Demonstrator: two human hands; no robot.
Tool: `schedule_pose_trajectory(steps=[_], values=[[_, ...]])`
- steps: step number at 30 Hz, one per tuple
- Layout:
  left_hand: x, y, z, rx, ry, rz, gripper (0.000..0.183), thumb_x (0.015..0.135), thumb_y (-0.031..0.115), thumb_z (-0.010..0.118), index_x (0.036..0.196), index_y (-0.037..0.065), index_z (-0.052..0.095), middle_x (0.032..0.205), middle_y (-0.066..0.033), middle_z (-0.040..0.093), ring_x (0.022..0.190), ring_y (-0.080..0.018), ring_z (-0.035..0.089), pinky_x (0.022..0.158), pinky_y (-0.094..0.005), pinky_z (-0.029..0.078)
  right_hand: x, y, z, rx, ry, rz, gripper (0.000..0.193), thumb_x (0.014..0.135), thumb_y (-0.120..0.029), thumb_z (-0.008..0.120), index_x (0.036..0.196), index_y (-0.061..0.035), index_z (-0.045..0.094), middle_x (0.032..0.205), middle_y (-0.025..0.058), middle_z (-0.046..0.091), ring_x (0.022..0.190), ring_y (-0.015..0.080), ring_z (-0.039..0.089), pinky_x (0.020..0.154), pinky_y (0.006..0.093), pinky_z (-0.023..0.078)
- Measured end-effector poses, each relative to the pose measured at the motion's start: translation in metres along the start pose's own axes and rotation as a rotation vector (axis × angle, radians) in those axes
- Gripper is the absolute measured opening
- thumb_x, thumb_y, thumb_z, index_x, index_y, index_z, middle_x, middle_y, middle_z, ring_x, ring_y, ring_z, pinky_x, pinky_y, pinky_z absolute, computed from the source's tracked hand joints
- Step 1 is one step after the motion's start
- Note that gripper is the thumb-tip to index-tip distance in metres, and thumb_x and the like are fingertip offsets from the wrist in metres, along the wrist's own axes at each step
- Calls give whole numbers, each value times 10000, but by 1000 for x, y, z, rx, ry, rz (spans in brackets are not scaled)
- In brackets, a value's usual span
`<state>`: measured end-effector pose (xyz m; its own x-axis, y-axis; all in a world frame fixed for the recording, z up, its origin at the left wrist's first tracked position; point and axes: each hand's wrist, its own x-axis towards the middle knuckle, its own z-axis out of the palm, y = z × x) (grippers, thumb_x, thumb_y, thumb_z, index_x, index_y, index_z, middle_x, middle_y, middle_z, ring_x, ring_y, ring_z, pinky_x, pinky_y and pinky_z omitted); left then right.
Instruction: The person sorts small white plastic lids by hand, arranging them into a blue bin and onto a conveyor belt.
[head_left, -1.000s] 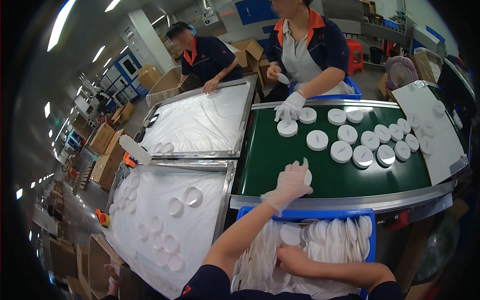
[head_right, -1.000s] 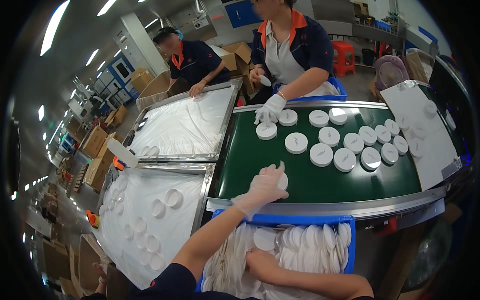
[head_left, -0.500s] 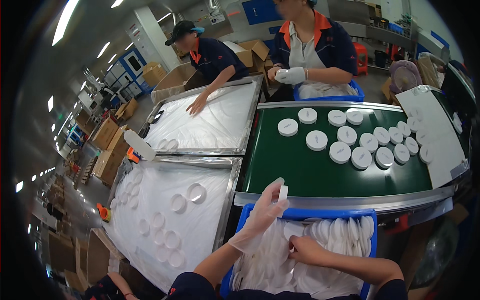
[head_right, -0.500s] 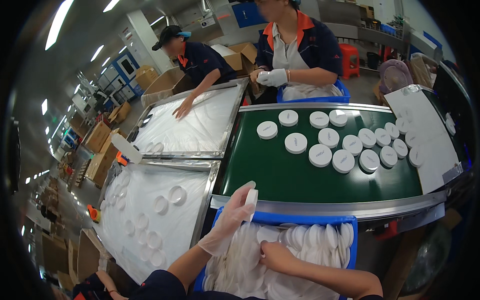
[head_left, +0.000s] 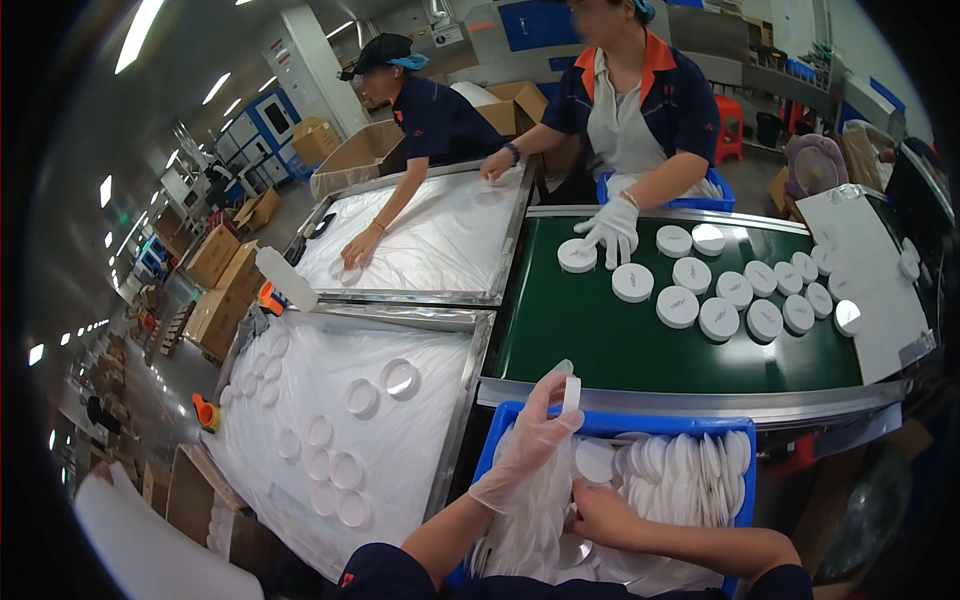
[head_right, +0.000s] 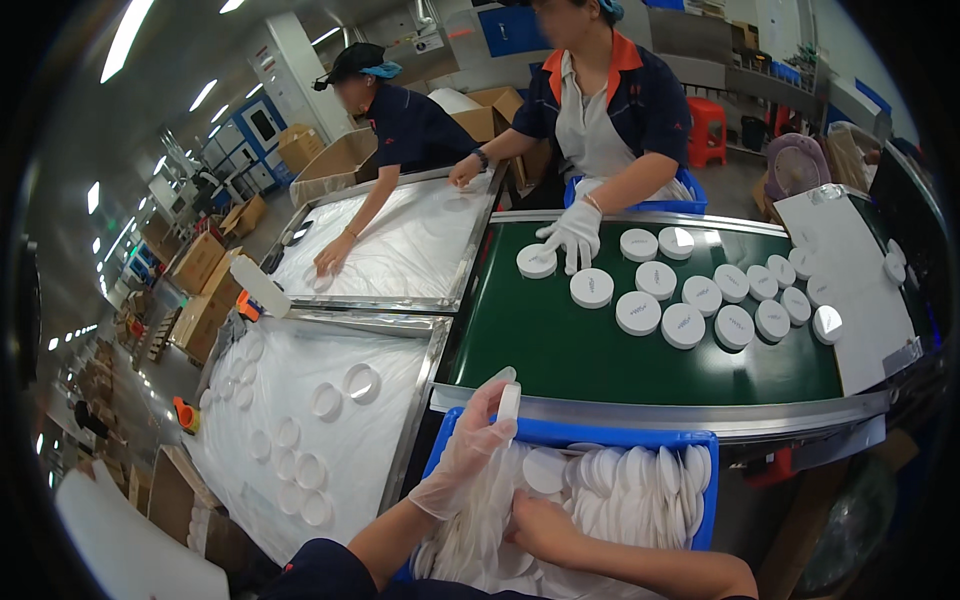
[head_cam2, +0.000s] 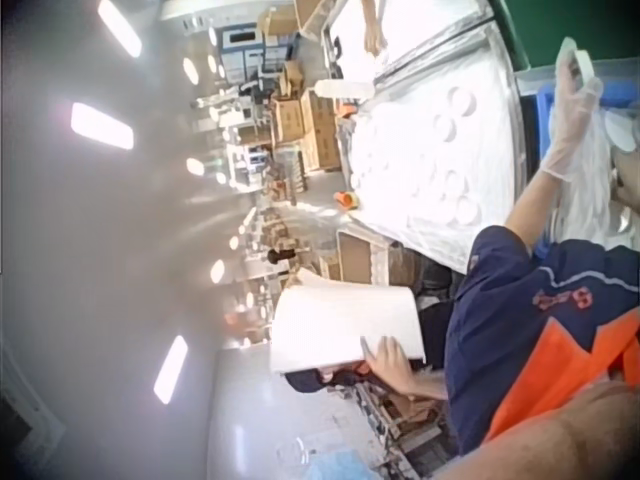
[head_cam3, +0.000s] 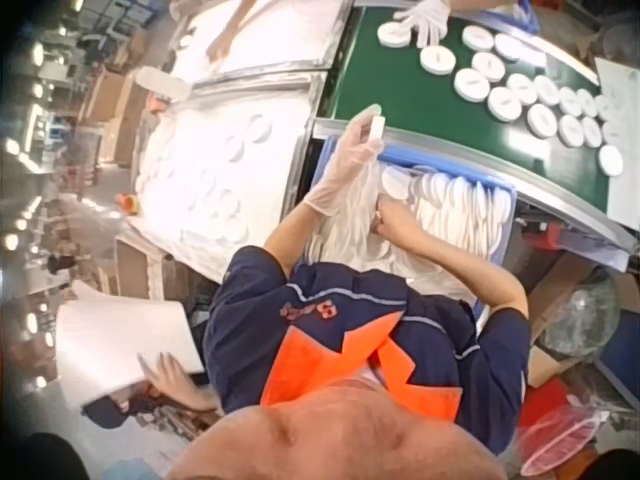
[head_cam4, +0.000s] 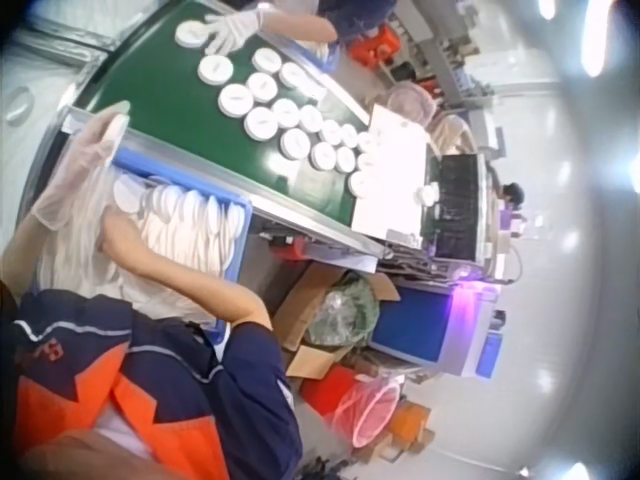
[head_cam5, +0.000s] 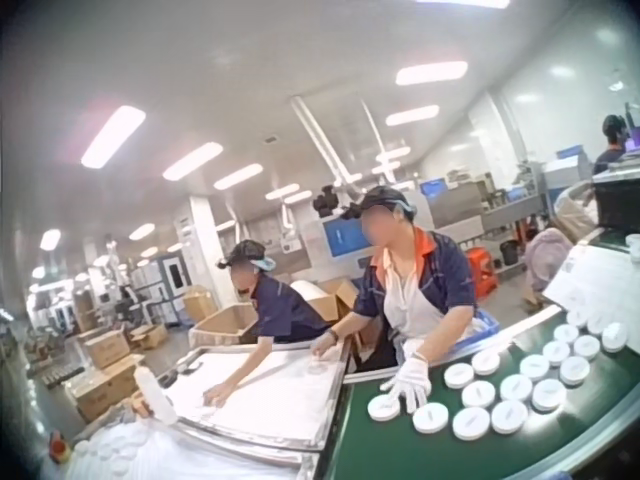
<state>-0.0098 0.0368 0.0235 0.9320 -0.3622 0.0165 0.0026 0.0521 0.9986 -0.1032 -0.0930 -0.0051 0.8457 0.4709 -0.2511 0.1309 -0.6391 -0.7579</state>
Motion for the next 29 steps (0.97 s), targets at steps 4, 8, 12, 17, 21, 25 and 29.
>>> schedule_pose_trajectory(steps=[4, 8, 12, 17, 21, 25, 29], values=[[-3, 3, 2, -23, 8, -44, 672, 775, 250, 588, 1328, 35, 273, 1228, -113, 401, 1156, -210, 381, 950, -333, 320, 5, 5, 10, -15, 62, -47, 340, 655, -118, 636, 883, 59, 457, 797, 234, 592, 776, 399, 578, 700, 463, 456], [-5, 1, -3, 2, 20, -48, 703, 778, 326, 594, 1337, 58, 263, 1247, -81, 393, 1102, -165, 398, 897, -293, 341, 9, -6, 8, -42, -53, 28, 367, 651, -123, 645, 914, 69, 476, 845, 245, 584, 822, 391, 572, 725, 448, 457], [-5, 0, -3, -30, 35, -44, 692, 756, 268, 604, 1319, 28, 280, 1218, -115, 404, 1149, -202, 379, 946, -328, 319, 2, -7, 24, -110, 117, -77, 373, 630, -154, 679, 895, 59, 526, 956, 215, 522, 912, 385, 519, 764, 423, 456], [-6, -2, -8, -25, 34, -47, 691, 755, 266, 606, 1318, 29, 283, 1219, -117, 405, 1145, -201, 381, 944, -321, 320, -1, -15, 37, -320, 103, -190, 414, 580, -166, 700, 903, 42, 544, 976, 168, 478, 913, 343, 494, 749, 413, 457], [-6, -1, -7, -22, 52, -29, 665, 761, 242, 599, 1315, 38, 293, 1215, -116, 413, 1134, -200, 390, 940, -320, 322, -1, -26, 34, -502, 134, -176, 412, 560, -170, 704, 889, 29, 556, 974, 152, 484, 921, 309, 491, 715, 398, 444], [-3, -7, -8, -31, 43, -40, 642, 770, 220, 588, 1316, 46, 299, 1214, -114, 416, 1131, -200, 392, 938, -319, 323, 12, -29, 32, -512, 54, -161, 398, 572, -191, 703, 879, 20, 564, 982, 138, 486, 932, 301, 482, 705, 421, 433], [-1, -7, -8, -29, 52, -71, 645, 772, 225, 588, 1321, 55, 296, 1224, -112, 412, 1144, -197, 386, 944, -325, 319, 13, -26, 34, -557, 61, -140, 421, 568, -215, 713, 891, 13, 569, 994, 137, 483, 932, 290, 482, 711, 452, 423]])
